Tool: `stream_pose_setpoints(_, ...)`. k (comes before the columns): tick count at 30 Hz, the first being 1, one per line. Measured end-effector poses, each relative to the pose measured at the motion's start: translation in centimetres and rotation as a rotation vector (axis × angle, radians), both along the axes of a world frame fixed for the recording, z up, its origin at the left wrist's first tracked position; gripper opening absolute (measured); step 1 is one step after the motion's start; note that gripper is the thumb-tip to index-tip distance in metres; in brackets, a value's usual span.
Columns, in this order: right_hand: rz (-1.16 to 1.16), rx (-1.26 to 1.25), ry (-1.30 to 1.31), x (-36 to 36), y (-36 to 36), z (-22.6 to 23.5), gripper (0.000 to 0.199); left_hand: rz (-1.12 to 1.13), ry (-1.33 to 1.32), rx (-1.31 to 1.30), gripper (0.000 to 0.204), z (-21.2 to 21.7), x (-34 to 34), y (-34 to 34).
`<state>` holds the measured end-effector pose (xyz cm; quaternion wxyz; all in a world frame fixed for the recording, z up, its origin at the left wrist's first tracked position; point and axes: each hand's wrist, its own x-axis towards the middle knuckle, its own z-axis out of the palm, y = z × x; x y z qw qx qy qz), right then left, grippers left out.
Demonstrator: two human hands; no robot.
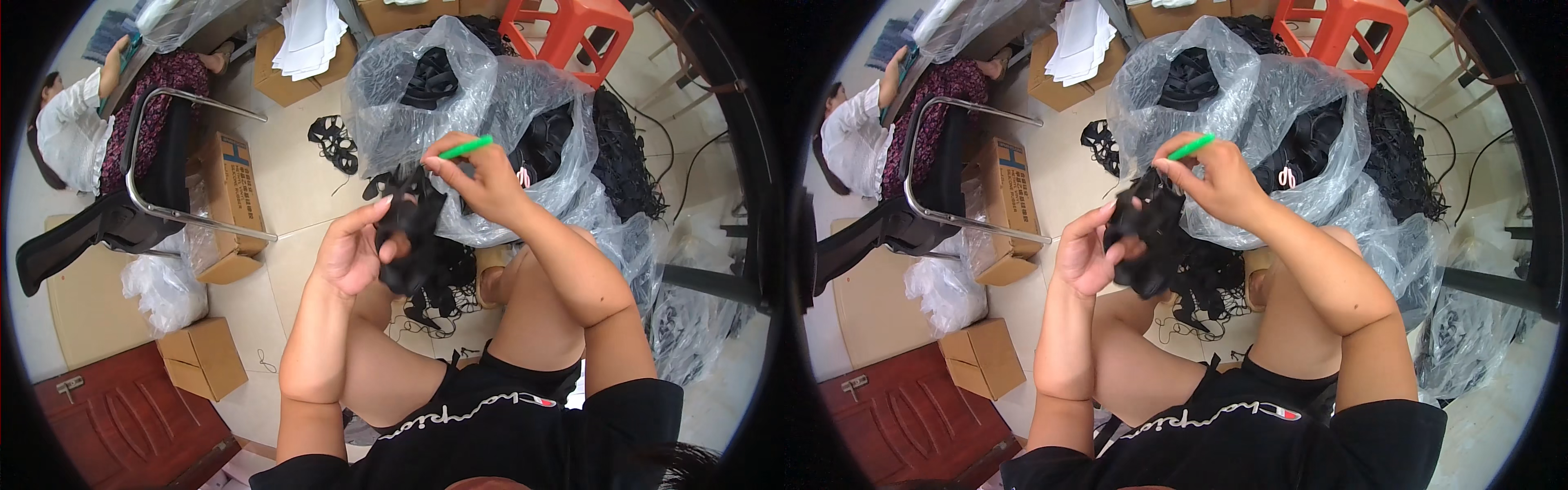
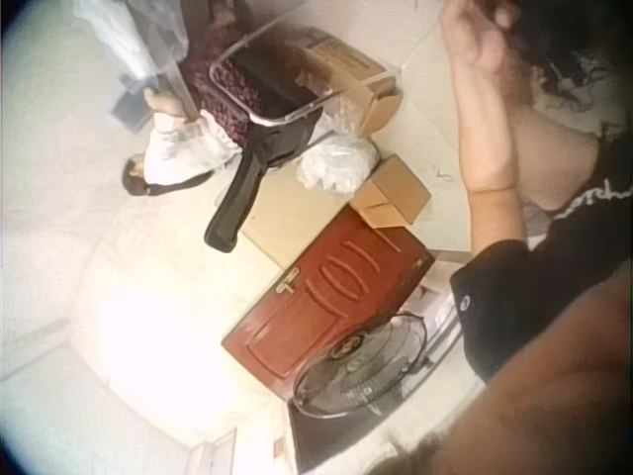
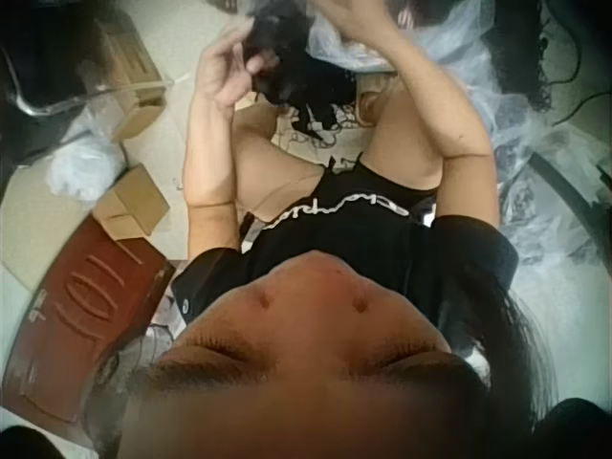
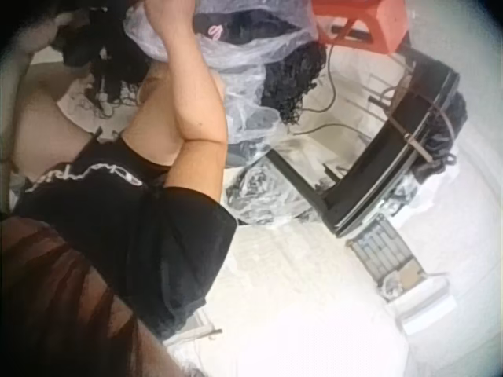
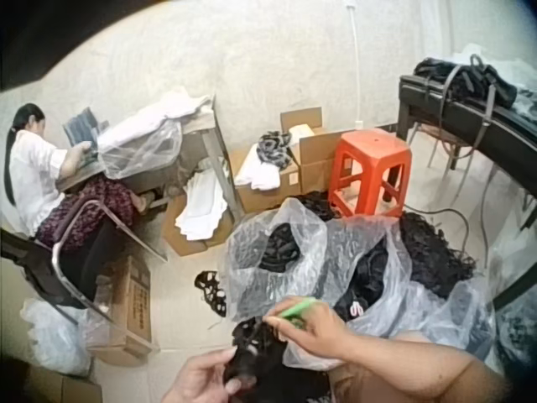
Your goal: Trim excess thread or plastic material from black masks using a small trimming tool.
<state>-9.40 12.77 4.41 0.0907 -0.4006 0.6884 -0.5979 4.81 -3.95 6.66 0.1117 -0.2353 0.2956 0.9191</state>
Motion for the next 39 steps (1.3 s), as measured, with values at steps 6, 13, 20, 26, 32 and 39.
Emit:
stream_pose_setpoints(6, 0.267, -0.243, -0.890, -1.9, 1.1, 0.0, 0.019, -0.077, 0.242, -0.023, 0.048, 0.3, -1.0, 1.3)
stream_pose_setpoints(13, 0.149, -0.052, 0.458, 1.0, 1.6, 2.6, 0.024, 0.081, 0.160, -0.261, 0.045, 0.5, -1.6, 2.5)
stream_pose_setpoints(20, 0.278, 0.025, 0.528, 0.8, 0.8, 1.5, 0.027, 0.081, 0.092, -0.349, 0.038, -0.2, -1.7, 1.9)
stream_pose_setpoints(26, -0.023, -0.184, 0.558, 0.5, 0.4, 1.3, 0.020, 0.040, 0.339, 0.013, 0.035, -1.9, -1.0, -0.8)
stream_pose_setpoints(32, -0.421, -0.614, -0.287, -3.0, 1.8, 1.2, 0.014, 0.293, 0.312, -0.058, 0.028, -0.5, -1.1, -0.8)
stream_pose_setpoints(39, -0.211, -0.583, -0.973, -3.5, 1.8, -0.4, 0.006, -0.420, 0.110, -0.747, 0.049, 0.0, -1.7, 1.8)
